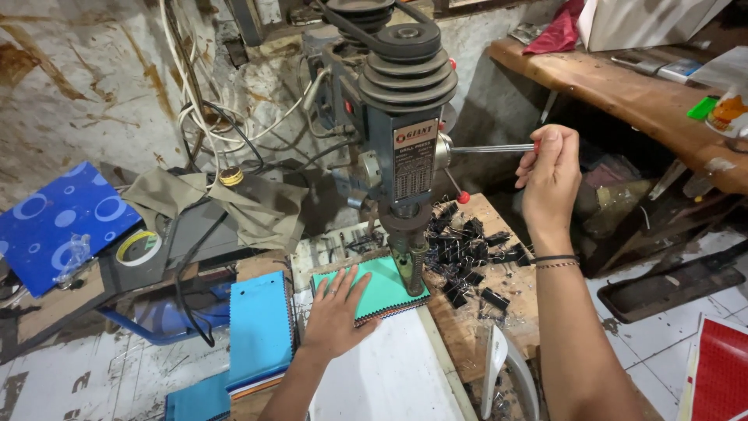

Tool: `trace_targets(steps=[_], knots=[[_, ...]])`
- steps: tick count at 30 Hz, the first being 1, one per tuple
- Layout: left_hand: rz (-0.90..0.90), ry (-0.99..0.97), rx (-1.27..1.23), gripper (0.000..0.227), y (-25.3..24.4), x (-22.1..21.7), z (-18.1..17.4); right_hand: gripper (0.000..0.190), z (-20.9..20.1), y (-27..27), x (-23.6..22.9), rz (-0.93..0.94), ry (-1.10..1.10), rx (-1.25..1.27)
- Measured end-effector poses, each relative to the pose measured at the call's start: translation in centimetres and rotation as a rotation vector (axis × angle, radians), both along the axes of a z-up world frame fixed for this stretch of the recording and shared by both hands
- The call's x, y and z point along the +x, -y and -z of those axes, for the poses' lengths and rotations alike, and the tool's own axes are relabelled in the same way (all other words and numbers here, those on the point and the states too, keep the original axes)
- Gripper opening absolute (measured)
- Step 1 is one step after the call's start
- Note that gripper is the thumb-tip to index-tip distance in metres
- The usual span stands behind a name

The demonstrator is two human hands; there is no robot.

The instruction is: The person aligns a stack of green papers under a drill press and operates the machine to create holes. They repeat this process for multiple stacks of paper, adjusting the position of the papers between drilling actions.

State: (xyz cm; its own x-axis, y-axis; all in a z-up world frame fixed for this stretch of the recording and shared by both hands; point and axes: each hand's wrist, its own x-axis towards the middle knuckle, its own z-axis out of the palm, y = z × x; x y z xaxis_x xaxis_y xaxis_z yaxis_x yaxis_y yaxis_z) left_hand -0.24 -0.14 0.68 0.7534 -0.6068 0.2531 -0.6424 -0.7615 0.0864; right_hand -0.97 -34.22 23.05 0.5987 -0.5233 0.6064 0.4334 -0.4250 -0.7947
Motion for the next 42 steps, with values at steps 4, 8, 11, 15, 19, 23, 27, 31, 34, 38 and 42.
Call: trace_targets(steps=[4,8,11,15,19,23,27,31,34,38,42], knots=[[0.008,-0.004,-0.024,0.087,0.0,0.0,-0.2,0.031,0.2,0.1,0.1,0.009,0.004,-0.006],[0.000,-0.013,-0.004,0.087,0.0,0.0,-0.1,0.031,0.2,0.0,0.1,0.011,0.002,0.002],[0.004,-0.024,-0.011,0.089,0.0,0.0,-0.1,0.031,0.3,0.0,0.1,0.026,0.009,-0.001],[-0.006,-0.024,0.018,0.090,0.0,0.1,0.0,0.030,0.4,0.1,0.1,0.024,-0.002,-0.001],[-0.006,-0.025,0.027,0.090,0.0,0.1,0.0,0.029,0.8,0.4,0.5,0.024,0.022,0.013],[-0.001,-0.001,0.013,0.089,0.0,0.1,0.1,0.030,0.7,0.2,0.2,0.019,0.012,0.001],[-0.007,-0.032,0.015,0.089,0.0,-0.1,-0.4,0.030,1.0,0.3,0.4,0.014,0.035,0.006],[-0.005,-0.048,-0.001,0.089,0.0,-0.2,-0.4,0.030,0.9,0.2,0.1,0.013,0.019,0.018],[0.001,-0.011,-0.001,0.089,0.0,0.0,0.0,0.030,1.1,0.4,0.4,0.012,0.021,0.033],[0.003,0.000,-0.011,0.089,-0.1,0.1,0.3,0.030,1.4,0.4,0.4,0.022,0.033,0.024],[-0.002,-0.018,-0.006,0.088,-0.1,0.1,0.3,0.029,1.3,0.2,0.3,0.010,0.032,0.040]])
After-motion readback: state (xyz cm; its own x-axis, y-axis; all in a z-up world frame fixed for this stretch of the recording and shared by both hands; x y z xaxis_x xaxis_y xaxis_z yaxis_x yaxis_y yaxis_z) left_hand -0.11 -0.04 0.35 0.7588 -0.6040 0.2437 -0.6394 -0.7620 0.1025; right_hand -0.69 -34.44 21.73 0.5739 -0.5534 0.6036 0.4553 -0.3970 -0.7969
